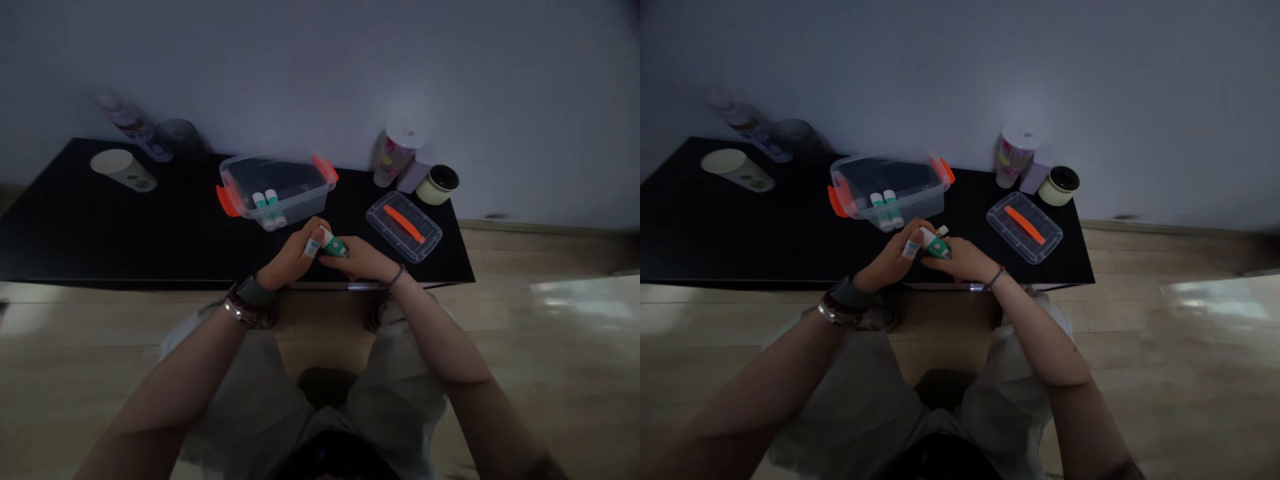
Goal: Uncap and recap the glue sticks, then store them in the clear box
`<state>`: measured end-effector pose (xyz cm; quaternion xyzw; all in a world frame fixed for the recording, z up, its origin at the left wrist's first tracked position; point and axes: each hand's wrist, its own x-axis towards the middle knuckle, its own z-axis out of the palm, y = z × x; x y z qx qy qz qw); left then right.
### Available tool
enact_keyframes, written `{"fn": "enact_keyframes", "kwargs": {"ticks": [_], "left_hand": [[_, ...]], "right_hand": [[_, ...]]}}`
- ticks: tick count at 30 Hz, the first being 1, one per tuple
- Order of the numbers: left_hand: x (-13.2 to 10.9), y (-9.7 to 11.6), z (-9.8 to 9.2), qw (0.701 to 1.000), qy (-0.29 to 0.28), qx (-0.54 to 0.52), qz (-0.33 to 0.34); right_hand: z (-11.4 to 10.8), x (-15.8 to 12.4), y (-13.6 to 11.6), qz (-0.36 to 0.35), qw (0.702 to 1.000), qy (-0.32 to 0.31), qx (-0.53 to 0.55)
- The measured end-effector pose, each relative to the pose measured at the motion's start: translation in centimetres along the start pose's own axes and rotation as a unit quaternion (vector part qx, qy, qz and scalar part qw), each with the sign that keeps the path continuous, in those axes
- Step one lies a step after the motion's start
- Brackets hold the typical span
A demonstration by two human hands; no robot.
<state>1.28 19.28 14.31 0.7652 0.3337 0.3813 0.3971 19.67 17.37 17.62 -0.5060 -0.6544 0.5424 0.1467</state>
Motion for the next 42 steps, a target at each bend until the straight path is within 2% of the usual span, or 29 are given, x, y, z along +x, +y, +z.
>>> {"fn": "enact_keyframes", "kwargs": {"ticks": [5,9,12,16,19,22,26,33,38,42], "left_hand": [[0.4,-1.4,0.1,0.992,0.11,-0.06,-0.033],[0.8,-3.0,0.0,0.978,0.15,-0.131,-0.063],[0.8,-3.1,-0.1,0.978,0.143,-0.138,-0.06],[0.5,-2.2,-0.3,0.984,0.132,-0.108,-0.043],[0.3,-1.4,-0.6,0.988,0.129,-0.078,-0.026],[0.2,-1.0,-0.9,0.99,0.13,-0.058,-0.013],[0.5,-1.2,-1.0,0.985,0.155,-0.071,-0.022],[1.1,-2.5,-0.7,0.965,0.186,-0.168,-0.083],[1.3,-2.3,-0.5,0.94,0.14,-0.278,-0.138],[1.3,-1.9,-0.4,0.946,0.156,-0.255,-0.124]], "right_hand": [[-0.3,0.2,0.6,-0.065,0.987,0.148,0.001],[-0.3,0.7,1.1,-0.089,0.978,0.187,0.003],[-0.1,1.0,1.2,-0.091,0.978,0.184,0.027],[-0.4,0.8,0.9,-0.058,0.979,0.122,0.151],[-0.5,0.6,0.6,-0.036,0.966,0.067,0.246],[-0.3,0.7,0.5,-0.025,0.951,0.045,0.305],[0.3,1.1,0.6,-0.043,0.945,0.062,0.32],[0.5,1.7,1.1,-0.085,0.958,0.095,0.258],[0.8,2.2,1.5,-0.075,0.944,0.115,0.301],[1.1,2.2,1.5,-0.088,0.956,0.142,0.243]]}}
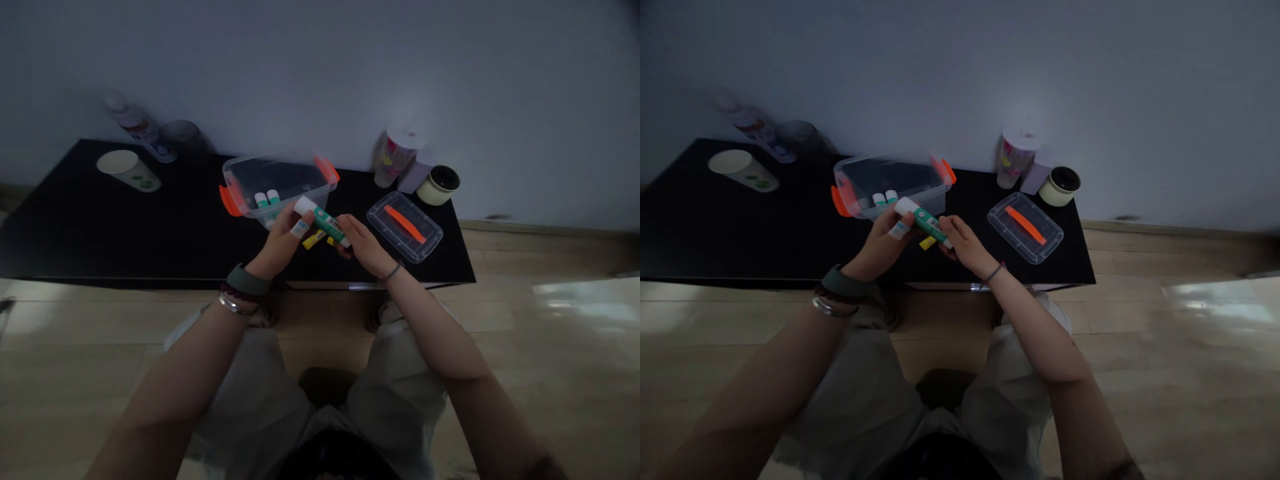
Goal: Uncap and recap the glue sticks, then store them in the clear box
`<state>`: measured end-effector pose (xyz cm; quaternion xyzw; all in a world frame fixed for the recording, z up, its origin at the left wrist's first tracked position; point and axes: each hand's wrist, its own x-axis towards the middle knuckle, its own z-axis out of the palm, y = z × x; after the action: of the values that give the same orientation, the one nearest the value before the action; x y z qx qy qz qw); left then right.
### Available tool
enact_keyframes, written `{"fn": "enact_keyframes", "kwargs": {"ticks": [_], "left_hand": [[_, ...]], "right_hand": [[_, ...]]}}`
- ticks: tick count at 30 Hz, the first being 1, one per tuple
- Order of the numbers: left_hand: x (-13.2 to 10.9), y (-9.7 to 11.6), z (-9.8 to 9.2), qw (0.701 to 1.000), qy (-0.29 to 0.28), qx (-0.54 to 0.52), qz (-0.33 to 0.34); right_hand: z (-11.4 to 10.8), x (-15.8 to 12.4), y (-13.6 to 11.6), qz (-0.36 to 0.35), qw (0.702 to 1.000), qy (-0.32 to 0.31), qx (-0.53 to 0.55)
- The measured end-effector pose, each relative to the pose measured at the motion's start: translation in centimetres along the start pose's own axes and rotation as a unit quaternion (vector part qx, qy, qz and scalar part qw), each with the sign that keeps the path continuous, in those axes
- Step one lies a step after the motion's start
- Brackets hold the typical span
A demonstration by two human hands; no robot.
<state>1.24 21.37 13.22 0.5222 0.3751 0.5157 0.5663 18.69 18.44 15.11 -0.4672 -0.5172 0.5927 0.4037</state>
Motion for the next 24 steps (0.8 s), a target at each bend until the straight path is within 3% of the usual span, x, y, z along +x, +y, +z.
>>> {"fn": "enact_keyframes", "kwargs": {"ticks": [5,9,12,15,19,22,24], "left_hand": [[-0.1,-0.1,0.4,1.0,0.001,-0.018,0.007],[-0.1,-0.3,0.5,0.996,0.016,-0.082,-0.037],[-0.3,-0.2,0.4,0.987,0.019,-0.131,-0.091],[-0.8,0.0,0.8,0.981,0.004,-0.149,-0.122],[-1.3,0.6,1.8,0.982,-0.008,-0.147,-0.123],[0.3,1.4,1.3,0.993,0.009,-0.086,-0.075],[2.5,2.1,0.0,0.999,0.045,-0.007,-0.01]], "right_hand": [[-0.3,0.0,0.2,-0.053,0.981,0.055,-0.178],[-0.4,-0.1,-0.2,-0.097,0.909,0.088,-0.396],[-0.1,-0.1,-0.5,-0.122,0.854,0.08,-0.499],[0.1,-0.2,-0.4,-0.141,0.831,0.068,-0.534],[0.0,-0.6,-0.6,-0.131,0.832,0.088,-0.531],[-0.2,-1.0,-0.9,-0.138,0.827,0.103,-0.534],[-0.4,-1.1,-1.0,-0.14,0.821,0.103,-0.543]]}}
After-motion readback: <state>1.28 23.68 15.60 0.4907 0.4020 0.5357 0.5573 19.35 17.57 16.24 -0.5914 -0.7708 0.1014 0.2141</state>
